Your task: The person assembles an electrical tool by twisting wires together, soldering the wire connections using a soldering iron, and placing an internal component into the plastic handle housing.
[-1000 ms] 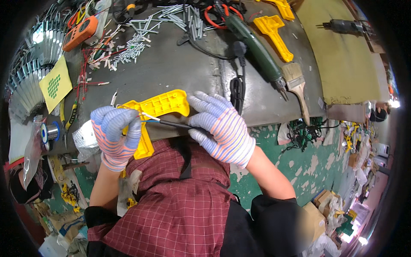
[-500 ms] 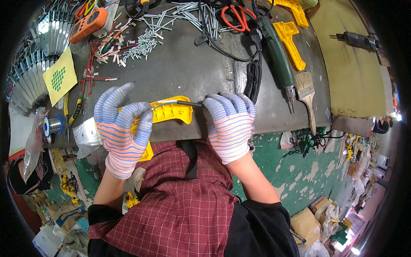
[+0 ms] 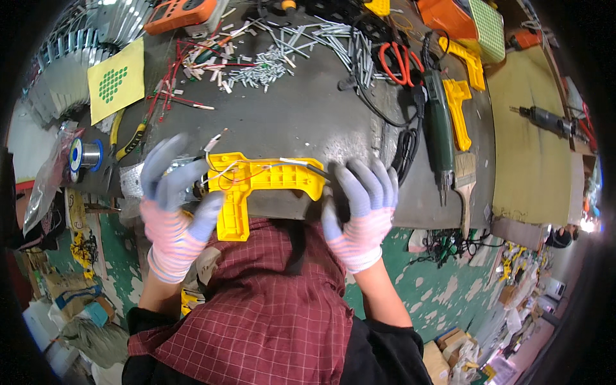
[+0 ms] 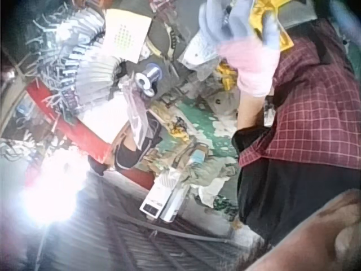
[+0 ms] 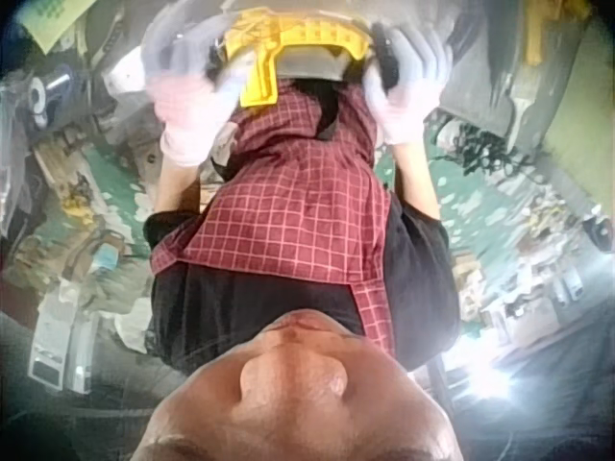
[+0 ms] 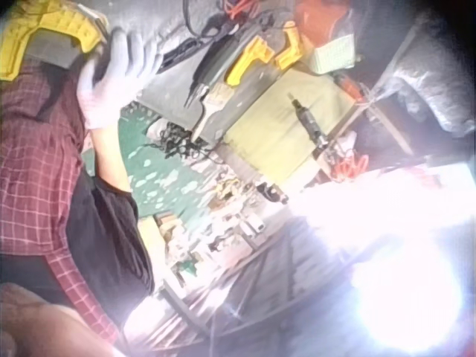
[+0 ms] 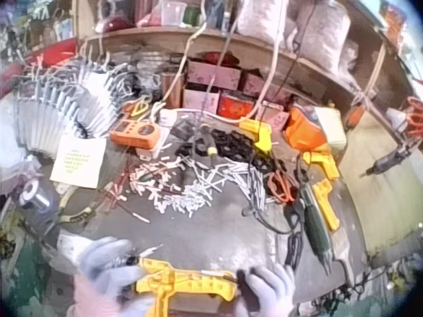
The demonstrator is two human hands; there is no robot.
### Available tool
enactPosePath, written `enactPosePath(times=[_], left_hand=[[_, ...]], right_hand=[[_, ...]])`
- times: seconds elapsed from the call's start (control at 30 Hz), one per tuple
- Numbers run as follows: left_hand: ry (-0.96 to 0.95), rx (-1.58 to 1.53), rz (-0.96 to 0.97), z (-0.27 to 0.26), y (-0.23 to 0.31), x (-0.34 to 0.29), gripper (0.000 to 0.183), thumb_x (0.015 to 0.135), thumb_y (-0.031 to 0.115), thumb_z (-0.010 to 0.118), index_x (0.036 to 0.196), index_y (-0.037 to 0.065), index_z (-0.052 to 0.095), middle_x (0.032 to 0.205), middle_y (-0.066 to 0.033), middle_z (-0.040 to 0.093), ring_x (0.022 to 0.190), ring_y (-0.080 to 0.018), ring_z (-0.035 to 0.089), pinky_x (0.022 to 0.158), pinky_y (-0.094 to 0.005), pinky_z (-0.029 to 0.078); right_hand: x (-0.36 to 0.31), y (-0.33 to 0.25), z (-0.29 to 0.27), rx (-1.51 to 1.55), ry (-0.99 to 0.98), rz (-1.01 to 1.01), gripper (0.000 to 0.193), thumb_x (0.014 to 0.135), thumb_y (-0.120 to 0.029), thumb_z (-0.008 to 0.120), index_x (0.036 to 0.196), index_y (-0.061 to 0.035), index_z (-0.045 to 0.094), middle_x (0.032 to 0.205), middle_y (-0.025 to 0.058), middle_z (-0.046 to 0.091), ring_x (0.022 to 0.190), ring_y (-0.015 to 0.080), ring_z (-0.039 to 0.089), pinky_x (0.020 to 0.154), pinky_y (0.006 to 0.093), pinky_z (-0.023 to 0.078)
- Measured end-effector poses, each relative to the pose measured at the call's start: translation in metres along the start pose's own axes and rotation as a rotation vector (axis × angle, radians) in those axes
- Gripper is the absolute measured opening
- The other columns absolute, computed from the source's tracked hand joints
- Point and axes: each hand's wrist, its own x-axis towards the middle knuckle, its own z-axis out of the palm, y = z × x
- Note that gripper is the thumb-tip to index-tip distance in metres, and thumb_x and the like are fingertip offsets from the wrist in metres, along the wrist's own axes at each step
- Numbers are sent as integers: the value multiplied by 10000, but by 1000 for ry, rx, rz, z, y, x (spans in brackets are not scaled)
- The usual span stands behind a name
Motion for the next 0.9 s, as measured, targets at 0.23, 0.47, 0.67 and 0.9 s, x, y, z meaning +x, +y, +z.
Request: enactPosePath(times=[0.23,0.47,0.67,0.9], left_hand=[[301,-228,-530,-31,-53,-147,193,864,105,647,1040,46,593,1105,-149,562,1000,-287,567,914,-378,458],[-295,390,-140,23,-60,-122,204,821,211,631,982,87,645,975,-103,633,954,-303,598,896,-431,483],[-930,198,-358,31,-103,-130,268,889,332,561,1080,158,634,879,-52,621,937,-257,610,880,-423,466],[-149,35,-93,-67,-30,-136,313,728,261,732,988,114,638,792,-26,562,732,-230,559,663,-386,443]], right_hand=[[11,-40,-17,345,58,-165,305,631,-23,682,932,-28,634,998,133,650,920,342,608,861,461,477],[31,-106,6,671,-236,-444,186,642,-101,724,821,-75,679,871,55,687,816,248,646,790,396,498],[43,-136,4,766,-348,-630,207,669,-110,743,869,-93,690,838,34,680,781,227,655,728,372,507],[47,-159,9,712,-591,-511,276,806,-171,713,1057,-71,656,860,108,696,770,298,668,681,390,521]])
